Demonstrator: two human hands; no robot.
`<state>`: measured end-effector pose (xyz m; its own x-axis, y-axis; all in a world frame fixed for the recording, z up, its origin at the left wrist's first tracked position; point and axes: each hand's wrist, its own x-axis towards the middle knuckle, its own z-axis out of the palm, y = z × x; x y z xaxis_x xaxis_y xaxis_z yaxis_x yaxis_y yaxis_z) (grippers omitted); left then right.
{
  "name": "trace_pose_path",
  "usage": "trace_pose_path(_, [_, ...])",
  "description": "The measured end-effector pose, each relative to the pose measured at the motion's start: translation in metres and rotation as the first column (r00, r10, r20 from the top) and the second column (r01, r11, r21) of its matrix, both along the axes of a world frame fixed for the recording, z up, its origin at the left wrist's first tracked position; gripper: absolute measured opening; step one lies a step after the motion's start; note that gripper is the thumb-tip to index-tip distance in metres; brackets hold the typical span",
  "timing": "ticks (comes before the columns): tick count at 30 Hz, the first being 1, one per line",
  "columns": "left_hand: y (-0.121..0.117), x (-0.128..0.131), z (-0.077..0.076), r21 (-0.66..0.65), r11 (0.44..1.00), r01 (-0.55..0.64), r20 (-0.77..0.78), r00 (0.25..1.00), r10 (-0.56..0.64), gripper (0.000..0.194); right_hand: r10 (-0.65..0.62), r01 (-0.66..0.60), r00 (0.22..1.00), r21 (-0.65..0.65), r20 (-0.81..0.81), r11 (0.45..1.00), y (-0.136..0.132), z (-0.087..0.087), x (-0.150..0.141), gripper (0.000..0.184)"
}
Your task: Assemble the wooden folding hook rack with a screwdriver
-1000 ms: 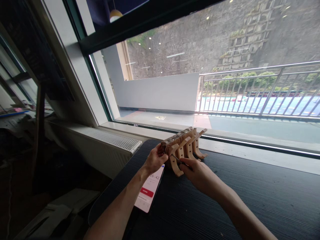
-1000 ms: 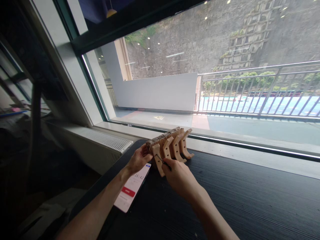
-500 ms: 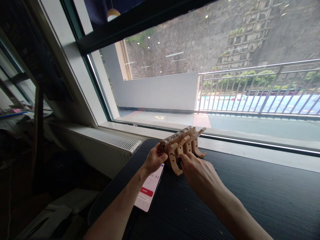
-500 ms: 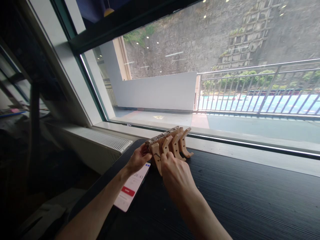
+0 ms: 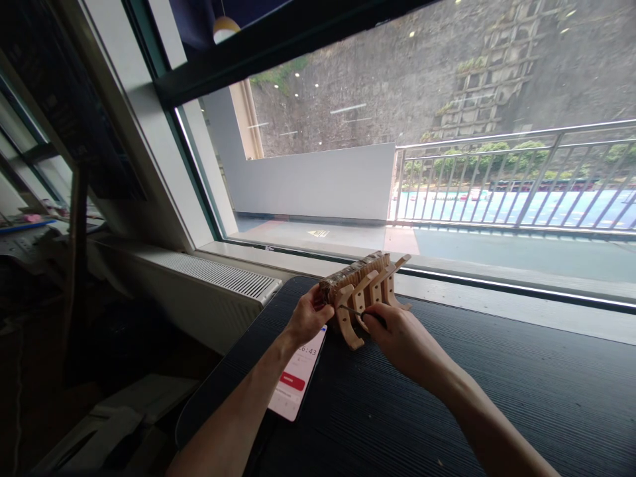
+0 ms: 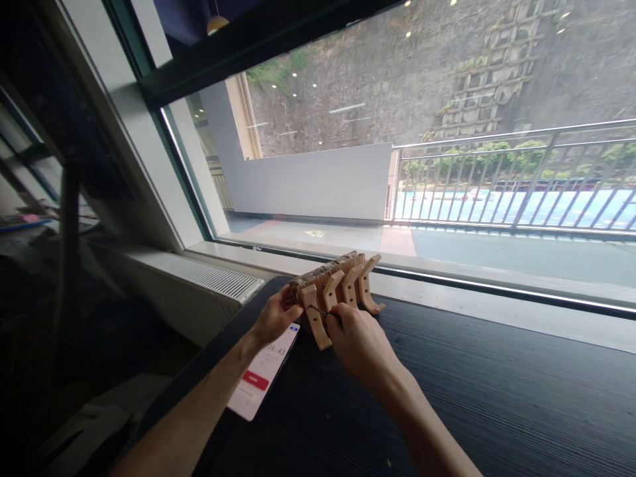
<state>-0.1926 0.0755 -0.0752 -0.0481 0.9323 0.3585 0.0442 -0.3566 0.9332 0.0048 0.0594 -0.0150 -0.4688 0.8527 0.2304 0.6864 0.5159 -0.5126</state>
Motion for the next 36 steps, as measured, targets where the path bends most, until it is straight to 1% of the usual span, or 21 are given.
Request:
trace_pose_path(3, [0.001,-0.001,-0.001,-0.003,1.000,-0.001,-0.013,1.000,0.001,0.036,-0.037,0.037,0.999,-0.016,0.017,0.999,-0.005,0.000,-0.002,0.024])
trace_pose_path(5, [0.001,-0.002,-0.002,-0.002,1.000,0.001,-0.030,1.000,-0.001,0.037,-0.036,0.037,0.999,-0.015,0.029,0.999,-0.010,0.000,-0.003,0.020])
trace_pose_path(8, [0.001,-0.003,-0.004,0.002,1.000,0.008,-0.053,0.999,-0.008,0.038,0.007,-0.007,1.000,-0.009,0.011,1.000,-0.016,0.000,-0.002,0.036])
trace_pose_path(9, [0.002,-0.003,-0.004,0.005,1.000,0.008,-0.053,0.999,-0.008,0.038,0.022,-0.022,1.000,0.000,0.003,1.000,-0.017,0.000,-0.002,0.037])
trace_pose_path(13, [0.001,-0.002,-0.003,0.015,1.000,0.012,-0.029,1.000,-0.011,0.038,0.045,-0.044,0.999,0.092,-0.008,0.995,-0.018,0.003,-0.004,0.024])
trace_pose_path(16, [0.000,-0.001,-0.002,0.017,1.000,0.006,-0.022,1.000,-0.006,0.037,0.022,-0.028,0.999,0.150,0.040,0.988,-0.018,0.005,-0.006,0.014])
trace_pose_path(18, [-0.001,0.000,-0.001,0.018,1.000,0.005,-0.018,1.000,-0.005,0.036,0.002,-0.014,0.998,0.175,0.071,0.984,-0.017,0.006,-0.006,0.011])
trace_pose_path(23, [-0.001,0.000,-0.002,0.015,1.000,-0.005,-0.014,1.000,0.005,0.035,-0.039,0.016,0.994,0.216,0.102,0.976,-0.015,0.006,-0.005,0.012])
trace_pose_path(28, [0.000,-0.001,-0.003,0.029,1.000,-0.012,-0.020,1.000,0.012,0.032,-0.013,-0.001,0.998,0.219,0.063,0.976,-0.012,0.004,-0.004,0.014])
trace_pose_path(30, [0.001,-0.001,-0.003,0.032,0.999,-0.015,-0.021,1.000,0.016,0.032,-0.006,0.001,1.000,0.214,0.021,0.977,-0.010,0.002,-0.004,0.014])
trace_pose_path(32, [0.001,-0.001,-0.003,0.021,1.000,-0.014,-0.020,1.000,0.015,0.034,0.001,0.009,0.999,0.182,-0.050,0.983,-0.006,0.000,-0.004,0.013])
trace_pose_path(36, [0.000,0.001,-0.002,0.002,1.000,-0.007,0.006,1.000,0.007,0.036,-0.040,0.040,0.973,-0.006,-0.226,0.999,0.006,-0.009,-0.002,0.016])
